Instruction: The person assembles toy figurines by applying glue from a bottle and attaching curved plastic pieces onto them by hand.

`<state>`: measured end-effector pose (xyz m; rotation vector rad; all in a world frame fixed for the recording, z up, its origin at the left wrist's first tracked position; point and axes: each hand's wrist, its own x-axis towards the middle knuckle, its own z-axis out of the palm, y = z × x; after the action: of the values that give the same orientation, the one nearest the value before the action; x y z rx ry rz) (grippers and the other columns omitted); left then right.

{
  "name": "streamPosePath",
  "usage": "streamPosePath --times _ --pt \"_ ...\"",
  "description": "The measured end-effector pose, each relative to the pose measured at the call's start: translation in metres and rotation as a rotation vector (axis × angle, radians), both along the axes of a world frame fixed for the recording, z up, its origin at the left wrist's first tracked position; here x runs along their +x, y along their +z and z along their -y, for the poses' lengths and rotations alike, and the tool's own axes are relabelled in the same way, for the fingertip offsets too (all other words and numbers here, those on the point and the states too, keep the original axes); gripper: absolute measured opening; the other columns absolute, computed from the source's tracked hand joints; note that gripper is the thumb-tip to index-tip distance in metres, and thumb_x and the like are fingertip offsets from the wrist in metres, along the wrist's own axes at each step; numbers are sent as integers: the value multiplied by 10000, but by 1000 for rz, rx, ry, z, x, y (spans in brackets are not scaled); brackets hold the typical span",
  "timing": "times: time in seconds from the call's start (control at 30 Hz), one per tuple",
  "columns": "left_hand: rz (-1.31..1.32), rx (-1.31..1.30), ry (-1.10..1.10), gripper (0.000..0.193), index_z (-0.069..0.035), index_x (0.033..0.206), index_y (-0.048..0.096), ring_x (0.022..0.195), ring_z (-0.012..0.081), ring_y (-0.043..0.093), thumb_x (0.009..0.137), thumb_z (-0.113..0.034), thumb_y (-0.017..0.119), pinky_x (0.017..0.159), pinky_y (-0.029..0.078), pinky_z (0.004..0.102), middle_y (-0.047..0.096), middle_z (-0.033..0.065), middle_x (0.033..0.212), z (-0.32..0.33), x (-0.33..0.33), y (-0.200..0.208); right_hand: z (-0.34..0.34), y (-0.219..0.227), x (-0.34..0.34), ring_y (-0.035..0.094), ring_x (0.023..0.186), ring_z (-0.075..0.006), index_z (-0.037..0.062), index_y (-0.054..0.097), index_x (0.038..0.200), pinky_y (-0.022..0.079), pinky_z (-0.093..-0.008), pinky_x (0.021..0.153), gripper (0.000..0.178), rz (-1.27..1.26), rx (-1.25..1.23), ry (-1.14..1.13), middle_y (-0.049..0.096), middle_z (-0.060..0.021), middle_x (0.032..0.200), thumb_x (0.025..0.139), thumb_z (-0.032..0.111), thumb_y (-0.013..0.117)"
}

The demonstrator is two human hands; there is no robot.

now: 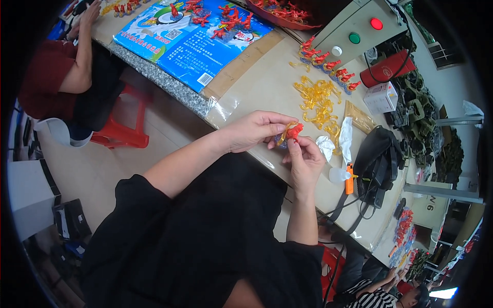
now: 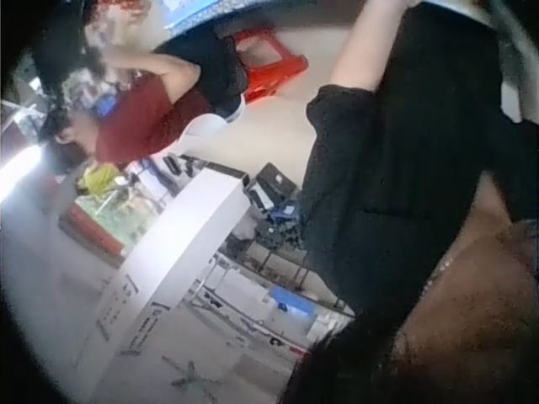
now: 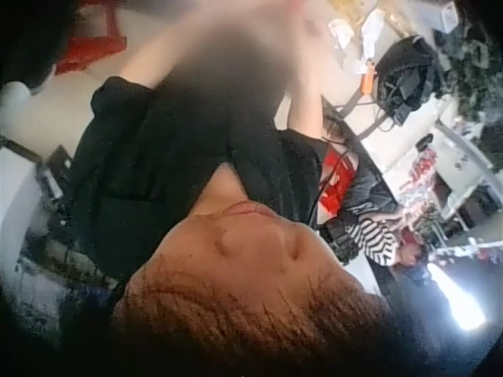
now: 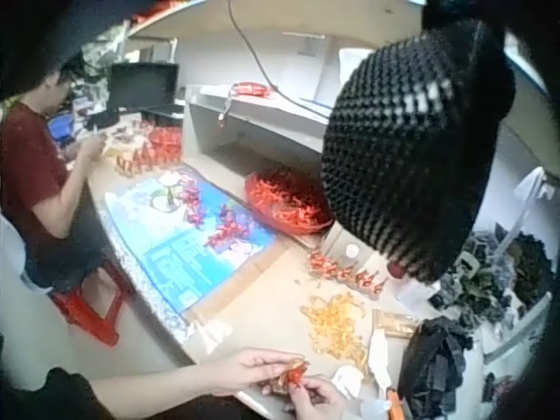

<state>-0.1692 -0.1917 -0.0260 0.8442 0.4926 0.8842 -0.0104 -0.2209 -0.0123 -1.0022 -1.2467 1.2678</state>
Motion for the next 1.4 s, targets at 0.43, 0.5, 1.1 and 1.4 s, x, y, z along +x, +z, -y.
streamPosePath --times 0.43,0.5,1.1,1.4 --pt "101 6 91 271 -2 1049 423 768 99 533 821 -80 548 640 470 229 539 73 916 2 2 0 -3 -2 6 471 570 -45 -46 530 883 426 -162 468 96 -136 -84 2 478 -34 800 820 19 499" --pt "75 51 113 272 -13 1025 425 805 111 551 794 -29 568 666 483 243 549 80 951 3 1 -5 -3 0 2 466 570 -39 -42 518 877 428 -159 460 96 -69 -98 17 460 -25 820 802 18 519" --pt "-64 -29 122 134 11 912 556 673 102 580 779 8 569 634 487 222 598 61 787 11 4 10 -5 5 3 503 590 -40 -41 513 870 443 -157 543 130 -64 -131 78 501 -23 786 749 -53 561" --pt "-28 0 159 131 21 892 556 731 73 566 762 33 570 663 489 209 582 39 800 13 7 8 -5 1 2 503 663 -40 -51 539 835 435 -153 603 143 -29 -83 42 464 -18 814 700 -88 570"
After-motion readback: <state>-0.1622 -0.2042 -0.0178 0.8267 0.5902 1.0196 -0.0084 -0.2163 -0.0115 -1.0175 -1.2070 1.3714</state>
